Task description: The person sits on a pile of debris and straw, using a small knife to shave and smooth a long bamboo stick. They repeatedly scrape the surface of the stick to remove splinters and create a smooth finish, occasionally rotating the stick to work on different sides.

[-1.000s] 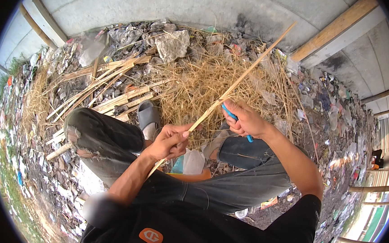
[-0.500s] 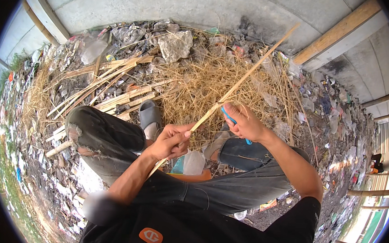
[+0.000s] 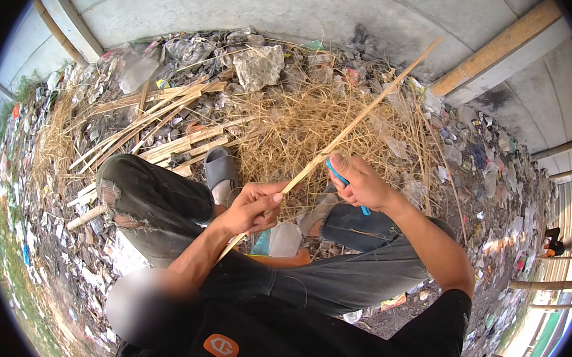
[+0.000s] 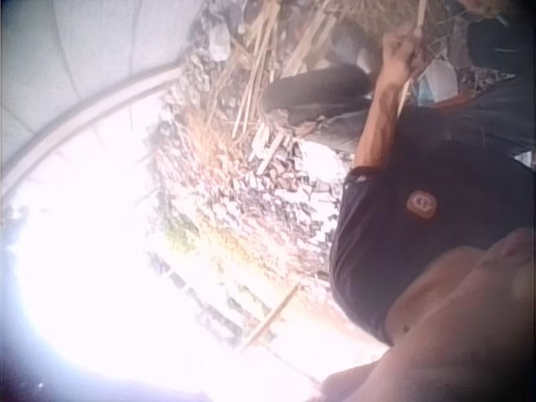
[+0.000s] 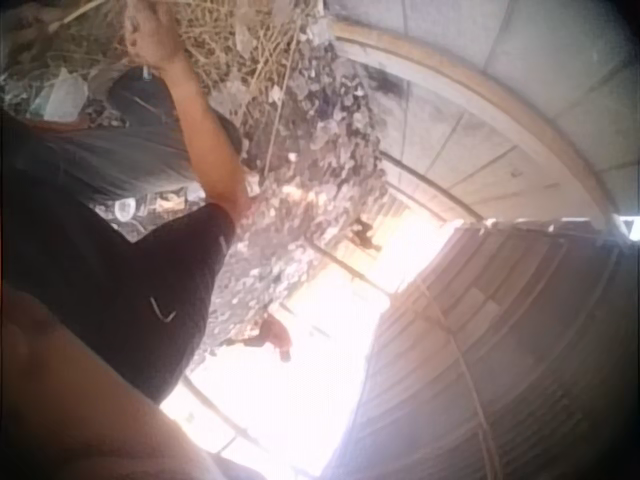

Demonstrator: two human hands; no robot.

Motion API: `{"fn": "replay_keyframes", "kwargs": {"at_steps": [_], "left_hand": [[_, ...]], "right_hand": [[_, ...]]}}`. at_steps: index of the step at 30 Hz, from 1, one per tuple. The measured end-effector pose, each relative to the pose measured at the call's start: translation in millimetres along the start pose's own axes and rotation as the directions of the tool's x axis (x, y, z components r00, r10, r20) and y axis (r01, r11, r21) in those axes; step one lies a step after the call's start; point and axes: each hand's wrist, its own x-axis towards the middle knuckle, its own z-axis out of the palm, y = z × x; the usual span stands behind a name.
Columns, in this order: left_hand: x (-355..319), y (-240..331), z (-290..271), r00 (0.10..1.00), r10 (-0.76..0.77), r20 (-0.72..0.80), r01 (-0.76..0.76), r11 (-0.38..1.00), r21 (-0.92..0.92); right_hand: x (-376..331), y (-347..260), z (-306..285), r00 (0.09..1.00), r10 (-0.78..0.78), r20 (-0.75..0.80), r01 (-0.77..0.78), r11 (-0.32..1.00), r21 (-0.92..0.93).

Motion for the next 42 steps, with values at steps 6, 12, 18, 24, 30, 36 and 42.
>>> {"fn": "replay_keyframes", "kwargs": {"at_steps": [6,12,18,24,30,36,42], "left_hand": [[2,-2,-2,1.000,0.006,-0.008,-0.005,1.000,0.019],[1,0,0,1.000,0.009,0.026,-0.010,1.000,0.010],[3,0,1,1.000,0.004,-0.010,-0.004,1.000,0.025],[-1,-5,-2,1.000,-0.017,0.001,0.017,1.000,0.015],[1,-5,0,0.999,-0.047,0.022,0.048,0.998,-0.027],[2,-2,2,1.000,-0.007,0.019,0.006,0.999,0.054],[4,-4,-4,0.999,-0.003,-0.050,0.008,0.994,0.112]], "right_hand": [[3,11,31,0.896,-0.360,-0.259,0.204,0.853,-0.481],[3,12,-4,0.986,0.073,0.151,-0.087,0.993,0.086],[3,5,20,0.884,-0.416,-0.212,0.242,0.797,-0.554],[3,9,14,0.951,-0.288,-0.112,0.194,0.841,-0.506],[3,6,-12,0.948,0.152,0.280,-0.187,0.977,0.102],[3,-1,3,0.978,-0.204,0.045,0.208,0.926,-0.316],[1,0,33,0.906,-0.386,-0.174,0.229,0.792,-0.565]]}}
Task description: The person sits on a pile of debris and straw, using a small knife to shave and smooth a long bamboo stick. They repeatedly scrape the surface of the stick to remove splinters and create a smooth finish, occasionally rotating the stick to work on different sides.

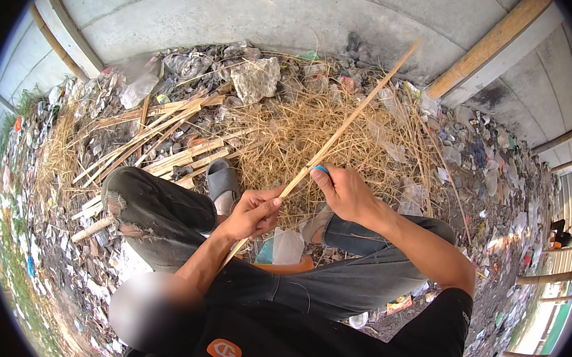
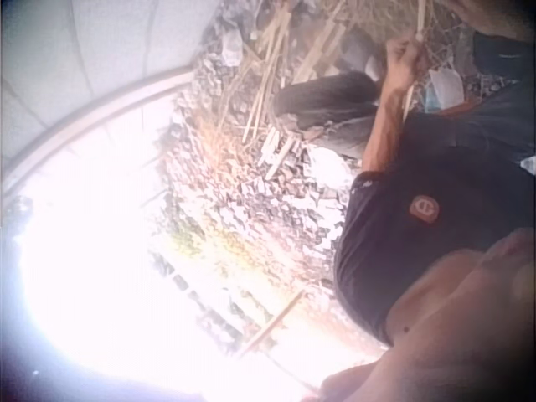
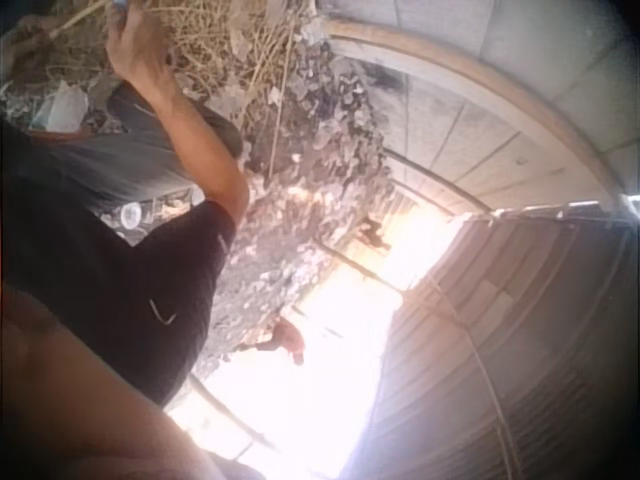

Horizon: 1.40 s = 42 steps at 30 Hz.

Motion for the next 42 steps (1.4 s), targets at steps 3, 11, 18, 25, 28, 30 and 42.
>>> {"fn": "replay_keyframes", "kwargs": {"at_steps": [3,11,18,25,28,30,42], "left_hand": [[-2,-1,0,0.999,-0.005,0.046,0.007,1.000,-0.030],[1,-3,-1,0.996,0.002,0.092,0.009,0.994,-0.112],[2,11,0,0.994,0.043,-0.103,-0.019,0.973,0.229],[12,-2,12,0.989,0.105,-0.107,-0.047,0.895,0.443],[14,-16,-17,0.950,0.206,-0.235,-0.023,0.796,0.605],[18,-11,-21,0.933,0.222,-0.283,-0.013,0.807,0.590],[8,12,1,0.997,0.001,-0.078,-0.001,1.000,-0.008]], "right_hand": [[4,15,-3,0.989,0.027,0.142,-0.047,0.988,0.144],[-6,12,-2,0.751,-0.028,0.659,-0.395,0.782,0.483],[6,12,-34,0.971,0.189,0.144,-0.236,0.837,0.493],[4,3,2,0.997,-0.040,-0.073,0.045,0.996,0.078],[-6,-2,10,0.936,-0.208,0.283,0.211,0.977,0.021],[-17,-15,13,0.898,-0.203,0.391,0.223,0.975,-0.007],[-3,-16,-1,0.991,-0.116,-0.064,0.096,0.961,-0.258]]}}
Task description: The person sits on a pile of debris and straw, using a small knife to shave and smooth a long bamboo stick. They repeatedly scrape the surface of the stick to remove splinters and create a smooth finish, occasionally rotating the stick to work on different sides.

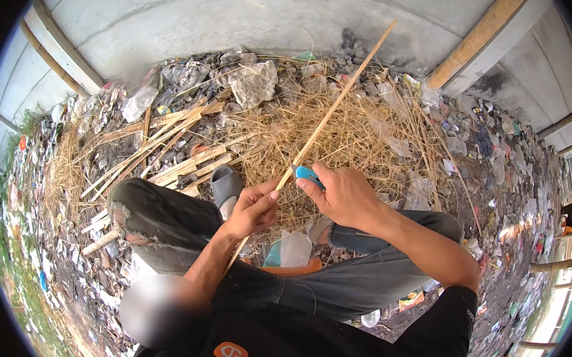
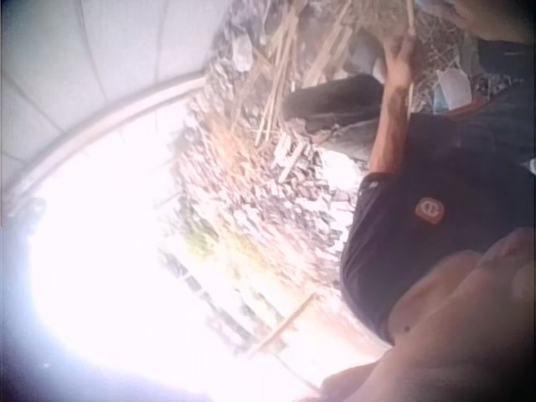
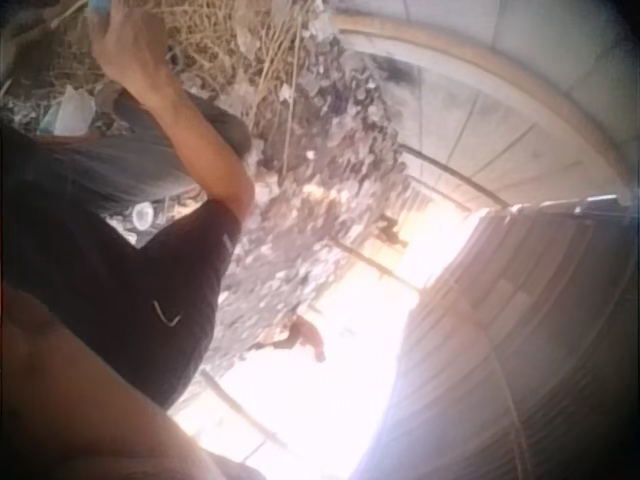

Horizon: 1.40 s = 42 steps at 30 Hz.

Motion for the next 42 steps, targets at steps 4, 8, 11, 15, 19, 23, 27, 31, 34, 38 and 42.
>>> {"fn": "replay_keyframes", "kwargs": {"at_steps": [4,8,11,15,19,23,27,31,34,38,42], "left_hand": [[6,-4,2,0.998,0.033,-0.054,-0.031,0.999,0.035],[-2,-2,0,0.999,0.025,-0.030,-0.022,0.996,0.088],[-11,-9,3,0.998,0.044,0.054,-0.049,0.995,0.090],[-6,-4,2,0.999,0.031,-0.016,-0.029,0.996,0.084],[-5,1,1,0.997,0.057,-0.050,-0.050,0.989,0.136],[0,2,0,0.993,0.068,-0.094,-0.047,0.976,0.212],[-38,-14,4,0.996,0.022,0.086,-0.036,0.987,0.156],[-28,-8,0,0.998,0.049,0.037,-0.054,0.988,0.145],[-24,-5,0,0.995,0.092,-0.027,-0.086,0.978,0.193],[-21,3,1,0.993,0.111,-0.034,-0.099,0.962,0.255],[-20,7,5,0.982,0.140,-0.123,-0.093,0.940,0.329]], "right_hand": [[7,17,1,0.999,-0.029,-0.016,0.026,0.987,-0.160],[40,69,-48,0.933,0.229,-0.277,-0.245,0.969,-0.026],[36,77,-79,0.892,0.314,-0.326,-0.351,0.934,-0.061],[14,35,-23,0.992,0.089,-0.091,-0.097,0.992,-0.084],[6,12,5,0.998,-0.066,-0.005,0.064,0.983,-0.173],[30,43,-16,0.977,0.151,-0.151,-0.173,0.975,-0.142],[30,139,-130,0.758,0.434,-0.487,-0.481,0.876,0.033],[16,99,-103,0.823,0.333,-0.461,-0.335,0.939,0.080],[9,36,-58,0.964,0.143,-0.226,-0.145,0.989,0.008],[-8,-11,-3,0.998,0.010,0.056,-0.008,0.999,-0.046],[1,-3,7,1.000,0.005,0.014,-0.003,0.994,-0.110]]}}
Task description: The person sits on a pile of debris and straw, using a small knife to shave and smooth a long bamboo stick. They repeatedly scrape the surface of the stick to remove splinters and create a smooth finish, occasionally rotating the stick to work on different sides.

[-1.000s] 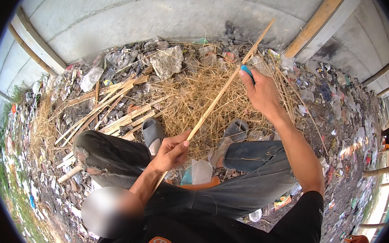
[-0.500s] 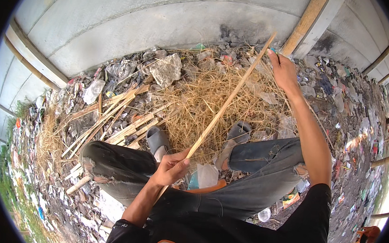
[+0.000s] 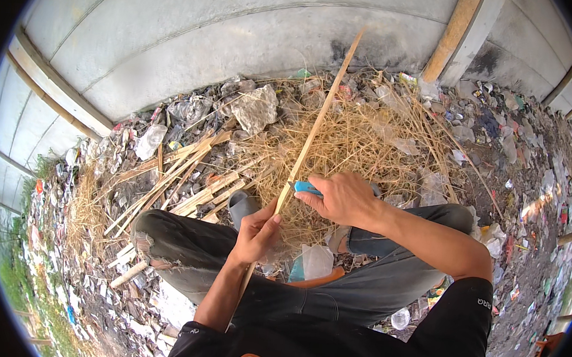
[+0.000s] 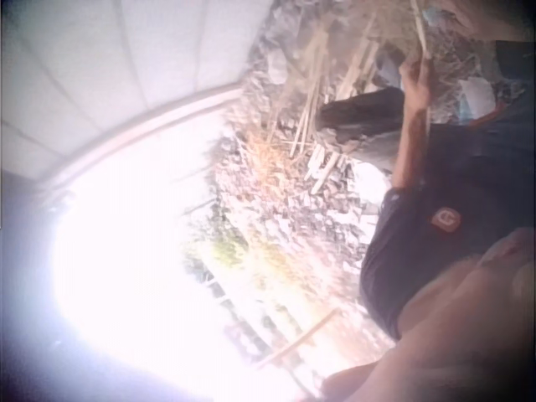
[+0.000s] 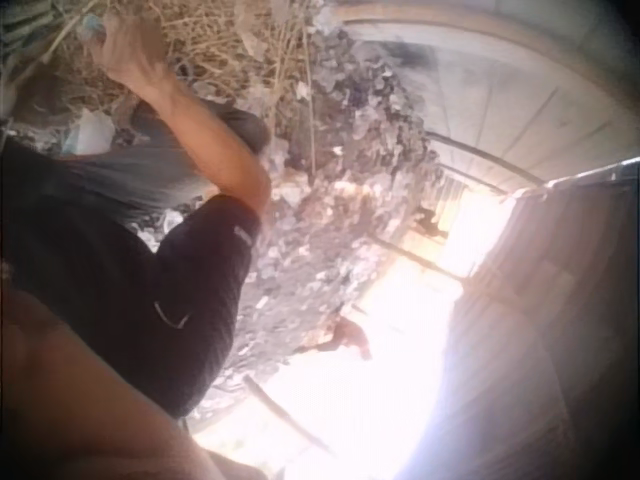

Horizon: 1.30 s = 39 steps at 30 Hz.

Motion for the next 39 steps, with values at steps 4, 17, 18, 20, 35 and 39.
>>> {"fn": "replay_keyframes", "kwargs": {"at_steps": [4,17,18,20,35,39], "left_hand": [[-11,-8,-9,0.999,-0.041,0.019,0.039,0.995,0.089],[-46,1,-18,0.982,0.078,0.169,-0.032,0.964,-0.263],[-41,7,-12,0.980,0.079,0.180,-0.031,0.966,-0.255],[-37,17,1,0.980,0.069,0.189,-0.024,0.973,-0.231],[4,33,34,0.998,0.070,0.005,-0.068,0.942,0.329],[8,31,31,0.998,0.055,-0.025,-0.047,0.966,0.254]], "right_hand": [[34,65,-24,0.936,0.225,-0.271,-0.210,0.974,0.086],[14,58,-94,0.863,0.460,-0.208,-0.103,0.564,0.819],[13,47,-86,0.906,0.380,-0.183,-0.089,0.596,0.798],[15,25,-70,0.962,0.259,-0.090,-0.096,0.624,0.776],[-9,-11,-37,0.956,0.020,-0.293,0.042,0.978,0.206],[-12,-16,-9,0.977,-0.057,-0.207,0.076,0.993,0.085]]}}
